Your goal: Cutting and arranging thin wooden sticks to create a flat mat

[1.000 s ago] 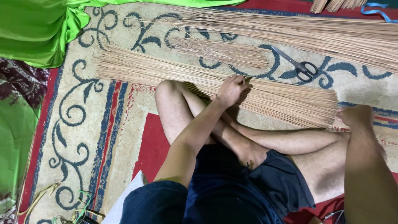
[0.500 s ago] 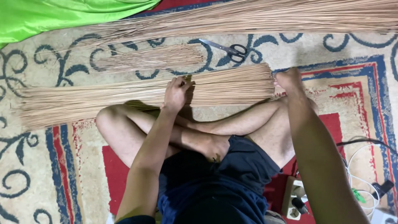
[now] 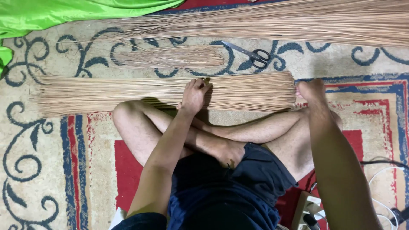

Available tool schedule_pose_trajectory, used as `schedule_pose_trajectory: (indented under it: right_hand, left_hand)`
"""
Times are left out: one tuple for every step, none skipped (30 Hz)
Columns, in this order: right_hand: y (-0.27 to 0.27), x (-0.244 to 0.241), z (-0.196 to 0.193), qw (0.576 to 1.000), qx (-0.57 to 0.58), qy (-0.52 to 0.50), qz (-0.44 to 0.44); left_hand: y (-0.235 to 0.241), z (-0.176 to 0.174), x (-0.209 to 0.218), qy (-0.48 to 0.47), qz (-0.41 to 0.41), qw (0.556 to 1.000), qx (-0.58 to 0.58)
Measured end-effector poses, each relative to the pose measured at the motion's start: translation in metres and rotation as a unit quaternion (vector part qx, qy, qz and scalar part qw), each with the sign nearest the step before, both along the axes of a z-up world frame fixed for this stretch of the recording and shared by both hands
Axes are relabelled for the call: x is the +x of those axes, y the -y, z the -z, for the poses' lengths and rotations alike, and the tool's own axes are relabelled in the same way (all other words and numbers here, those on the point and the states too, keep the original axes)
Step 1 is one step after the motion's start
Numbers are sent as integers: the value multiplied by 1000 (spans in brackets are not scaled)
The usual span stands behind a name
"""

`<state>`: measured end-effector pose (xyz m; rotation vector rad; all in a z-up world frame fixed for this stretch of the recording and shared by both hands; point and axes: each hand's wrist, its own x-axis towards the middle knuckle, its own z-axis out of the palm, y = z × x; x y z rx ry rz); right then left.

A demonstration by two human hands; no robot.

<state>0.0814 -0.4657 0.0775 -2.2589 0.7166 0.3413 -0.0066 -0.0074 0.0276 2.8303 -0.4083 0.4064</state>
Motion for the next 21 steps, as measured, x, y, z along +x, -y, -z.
schedule_pose_trajectory:
  right_hand:
    - [-4, -3, -6, 1000, 1, 0, -6]
    - [-9, -7, -12, 997, -69, 0, -37]
    - [-12, -10, -19, 988, -139, 2, -67]
    - [-16, -13, -21, 988, -138, 3, -73]
    - [-20, -15, -24, 982, -162, 33, -92]
    - [-24, -16, -27, 974, -185, 64, -112]
    - [-30, -13, -26, 973, -185, 66, -119]
    - [-37, -10, -25, 950, -233, 103, -181]
    - [-44, -7, -22, 919, -278, 139, -243]
    - [-59, -10, -23, 917, -278, 140, -250]
    - [-76, -12, -22, 898, -275, 170, -300]
    - [-93, -15, -22, 875, -270, 199, -348]
    - [-113, -16, -18, 873, -268, 201, -356]
    - [-133, -17, -13, 865, -188, 285, -368]
    - [-153, -18, -8, 846, -105, 365, -374]
    - [-173, -13, 2, 843, -102, 366, -380]
    - [-193, -10, 12, 841, -85, 363, -393]
    - [-214, -7, 23, 838, -68, 360, -405]
    - [-238, -4, 23, 836, -66, 359, -409]
    - [-262, 0, 24, 838, -28, 352, -416]
    - [-286, 3, 24, 839, 9, 345, -420]
  left_hand:
    - [0, -1, -1, 0, -6, 1000, 1]
    - [1, -2, -3, -1, -8, 1000, -4]
    - [2, -3, -3, -2, -9, 1000, -10]
    - [2, -2, -2, -2, -15, 1000, -9]
    - [3, -1, 1, -2, -22, 1000, -15]
    - [3, 0, 3, -3, -30, 999, -21]
    - [-2, -1, 8, -2, -37, 999, -21]
    - [-9, -2, 12, -21, -48, 998, -41]
    - [-15, -3, 16, -43, -60, 995, -61]
    - [-28, -14, 21, -43, -68, 995, -63]
    - [-43, -26, 26, -100, -98, 989, -43]
    - [-58, -37, 32, -156, -128, 979, -25]
    - [-82, -34, 39, -156, -136, 978, -26]
    - [-107, -30, 46, -169, -176, 970, -5]
    - [-132, -27, 53, -181, -216, 959, 17]
    - [-155, -24, 62, -181, -223, 958, 16]
    - [-177, -20, 70, -176, -248, 952, 37]
    - [-200, -16, 78, -172, -272, 945, 58]
    - [-215, -11, 85, -173, -277, 943, 57]
    - [-230, -7, 91, -161, -290, 941, 65]
    - [-244, -2, 99, -149, -302, 939, 72]
